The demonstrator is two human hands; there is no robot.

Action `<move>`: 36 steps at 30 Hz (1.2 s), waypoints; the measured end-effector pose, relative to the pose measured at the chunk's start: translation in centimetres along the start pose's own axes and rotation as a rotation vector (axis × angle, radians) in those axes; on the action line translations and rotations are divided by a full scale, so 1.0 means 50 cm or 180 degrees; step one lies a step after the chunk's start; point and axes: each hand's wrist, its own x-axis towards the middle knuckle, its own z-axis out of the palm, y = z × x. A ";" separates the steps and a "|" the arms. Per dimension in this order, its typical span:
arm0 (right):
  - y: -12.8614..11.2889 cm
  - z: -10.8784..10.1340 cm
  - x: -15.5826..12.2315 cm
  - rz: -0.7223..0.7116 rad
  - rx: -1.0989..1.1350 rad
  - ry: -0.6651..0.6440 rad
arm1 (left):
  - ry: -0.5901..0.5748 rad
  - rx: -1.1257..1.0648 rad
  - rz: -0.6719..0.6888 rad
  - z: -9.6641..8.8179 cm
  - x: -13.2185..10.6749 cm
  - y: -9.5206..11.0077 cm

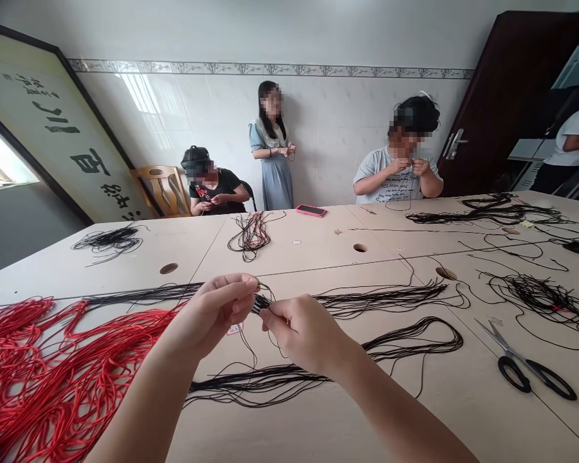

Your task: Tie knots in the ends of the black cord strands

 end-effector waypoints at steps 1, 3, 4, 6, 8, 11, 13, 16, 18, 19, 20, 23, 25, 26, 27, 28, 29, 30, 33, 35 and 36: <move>0.000 0.000 0.000 0.0015 -0.0001 0.0003 | -0.0004 -0.0006 -0.0004 0.000 -0.001 0.000; -0.001 -0.001 0.000 0.0015 -0.0013 0.0020 | -0.0016 0.0016 -0.0016 0.001 -0.002 -0.001; -0.002 -0.001 0.000 0.0007 -0.0020 0.0027 | -0.0031 0.0042 -0.0020 0.001 -0.002 -0.002; -0.004 -0.001 -0.001 -0.0012 -0.0031 0.0036 | -0.0069 0.0092 -0.0022 0.002 -0.003 -0.004; -0.006 -0.002 -0.003 -0.0031 -0.0044 0.0040 | -0.0098 0.0111 -0.0017 0.002 -0.003 -0.005; -0.009 -0.004 -0.005 -0.0062 -0.0077 0.0099 | -0.0100 0.0127 0.0004 0.004 -0.003 -0.004; -0.009 -0.006 -0.006 -0.0071 -0.0039 0.0172 | -0.0105 0.0164 0.0015 0.005 -0.003 -0.002; -0.007 -0.008 -0.005 -0.0033 0.0237 0.0139 | -0.0113 0.0285 0.0018 0.006 -0.004 0.000; -0.005 -0.010 -0.003 -0.0019 0.0493 0.0046 | -0.0112 0.0385 0.0007 0.006 -0.004 -0.002; -0.005 -0.011 -0.002 -0.0018 0.0618 0.0015 | -0.0111 0.0422 0.0002 0.006 -0.003 -0.004; -0.006 -0.012 -0.001 -0.0019 0.0729 -0.0009 | -0.0109 0.0450 -0.0002 0.005 -0.003 -0.006; -0.008 -0.015 0.000 0.0014 0.0939 -0.0067 | -0.0046 0.0521 0.0028 0.005 -0.001 -0.010; -0.009 -0.017 -0.001 0.0079 0.0978 -0.0102 | 0.0000 0.0601 0.0042 0.006 0.000 -0.011; -0.008 -0.017 -0.001 0.0108 0.0984 -0.0111 | 0.0017 0.0645 0.0040 0.006 0.000 -0.010; -0.008 -0.018 -0.001 0.0115 0.0991 -0.0119 | 0.0016 0.0686 0.0026 0.007 0.000 -0.009; -0.007 -0.018 -0.001 0.0089 0.1002 -0.0127 | -0.0002 0.0723 0.0005 0.008 0.000 -0.008; -0.007 -0.017 -0.001 0.0028 0.1020 -0.0125 | -0.0023 0.0754 -0.0014 0.009 0.000 -0.007; -0.006 -0.016 -0.001 -0.0047 0.1050 -0.0111 | -0.0051 0.0785 -0.0022 0.010 0.000 -0.005; -0.006 -0.012 0.000 -0.0167 0.1136 0.0041 | -0.0115 0.0925 -0.0052 0.012 -0.001 -0.002; -0.007 -0.013 -0.001 -0.0101 0.1025 0.0170 | -0.0055 0.1060 -0.0070 0.013 0.001 -0.001; -0.007 -0.015 -0.002 -0.0047 0.0901 0.0239 | 0.0008 0.1122 -0.0073 0.012 0.002 -0.001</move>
